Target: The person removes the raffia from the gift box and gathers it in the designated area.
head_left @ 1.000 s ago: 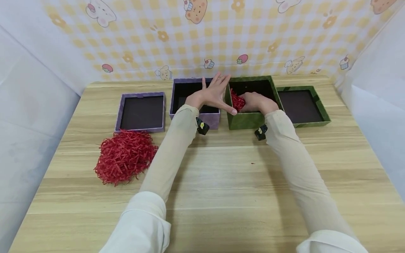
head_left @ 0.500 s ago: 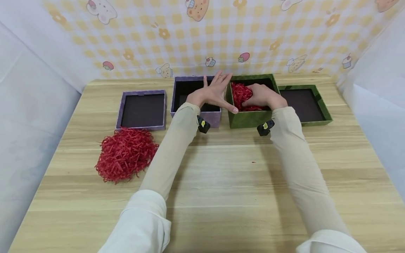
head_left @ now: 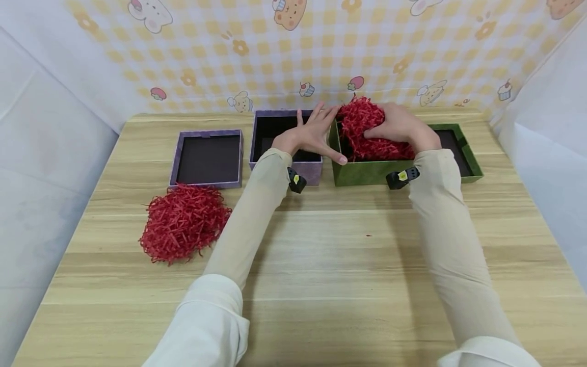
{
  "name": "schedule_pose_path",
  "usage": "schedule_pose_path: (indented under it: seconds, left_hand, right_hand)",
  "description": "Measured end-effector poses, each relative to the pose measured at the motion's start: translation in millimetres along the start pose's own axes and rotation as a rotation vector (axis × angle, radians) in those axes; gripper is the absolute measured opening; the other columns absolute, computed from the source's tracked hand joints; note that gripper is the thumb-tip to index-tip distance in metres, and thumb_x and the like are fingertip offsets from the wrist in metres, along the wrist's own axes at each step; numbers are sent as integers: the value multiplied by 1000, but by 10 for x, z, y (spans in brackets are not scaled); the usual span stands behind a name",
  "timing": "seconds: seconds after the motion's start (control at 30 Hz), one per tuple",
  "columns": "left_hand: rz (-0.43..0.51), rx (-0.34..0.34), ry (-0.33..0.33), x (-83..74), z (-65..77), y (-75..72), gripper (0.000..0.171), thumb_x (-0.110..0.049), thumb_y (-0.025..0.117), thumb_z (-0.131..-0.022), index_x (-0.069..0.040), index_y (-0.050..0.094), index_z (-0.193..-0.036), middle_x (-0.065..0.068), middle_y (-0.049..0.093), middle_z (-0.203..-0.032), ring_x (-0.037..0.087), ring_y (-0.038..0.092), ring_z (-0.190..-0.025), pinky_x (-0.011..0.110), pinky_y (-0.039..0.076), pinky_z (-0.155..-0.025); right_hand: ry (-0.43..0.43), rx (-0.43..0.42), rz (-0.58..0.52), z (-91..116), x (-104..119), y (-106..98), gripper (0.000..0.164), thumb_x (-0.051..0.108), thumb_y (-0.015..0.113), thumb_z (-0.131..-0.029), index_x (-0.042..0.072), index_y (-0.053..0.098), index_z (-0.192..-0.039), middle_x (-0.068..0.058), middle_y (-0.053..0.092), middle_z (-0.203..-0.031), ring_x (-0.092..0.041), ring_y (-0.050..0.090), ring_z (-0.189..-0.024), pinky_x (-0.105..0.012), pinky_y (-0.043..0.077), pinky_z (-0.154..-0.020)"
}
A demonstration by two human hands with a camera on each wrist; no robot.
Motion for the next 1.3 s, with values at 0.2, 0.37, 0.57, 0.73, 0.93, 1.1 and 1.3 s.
schedule_pose_path:
  seconds: [0.2,0.37,0.57,0.73,0.93,1.1,1.3]
  left_hand:
    - [-10,3,-1,-14,-13,5,125,-69,66,-67,-27,-22,-144,-7,-18,-153,4,-35,-127,49,-31,-94]
    - [-17,7,-5,-15,-12,3,124,-70,66,-67,-24,-18,-146,-7,-17,-153,5,-35,-128,49,-31,-94]
    - [6,2,2,-17,-14,6,124,-69,67,-66,-27,-19,-146,-8,-17,-153,2,-36,-125,48,-32,-93]
    - [3,5,0,-11,-15,6,123,-69,67,-67,-26,-19,-146,-8,-18,-153,2,-37,-125,47,-32,-93]
    - [-1,4,4,-3,-19,9,124,-70,66,-66,-27,-19,-145,-9,-18,-153,2,-37,-125,47,-32,-94]
    - [-8,4,-4,9,-17,12,124,-70,66,-67,-27,-20,-145,-9,-19,-152,1,-37,-125,47,-32,-94]
    - [-11,0,1,6,-20,10,124,-70,66,-67,-27,-19,-145,-7,-19,-153,7,-34,-129,48,-31,-94]
  right_hand:
    - [23,-58,-4,66,17,-114,52,24,67,-84,-1,50,-126,-25,56,-115,-35,53,-100,-48,39,-90]
    - [21,-122,-21,134,65,-241,54,22,67,-84,-2,48,-129,-25,55,-117,-35,52,-102,-49,38,-90]
    - [37,-172,-43,228,98,-394,59,24,66,-84,0,45,-133,-23,53,-120,-32,50,-103,-47,37,-91]
    - [60,-211,-56,322,120,-503,58,24,67,-84,0,45,-131,-22,53,-119,-31,50,-102,-50,36,-92]
    - [75,-263,-43,463,124,-621,56,23,68,-82,-3,46,-127,-24,52,-118,-32,49,-100,-52,36,-93]
    - [60,-278,-38,588,118,-667,54,20,69,-81,-3,48,-126,-22,53,-117,-28,49,-96,-51,36,-92]
    - [71,-284,-27,758,72,-708,55,18,70,-81,-3,46,-126,-22,52,-117,-28,47,-96,-50,37,-90]
Point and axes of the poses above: each hand's wrist, its own z-axis away from the middle knuckle, its own y-axis out of the palm, x = y × z, the point moved 7 cm from there along -z, towards the middle knuckle
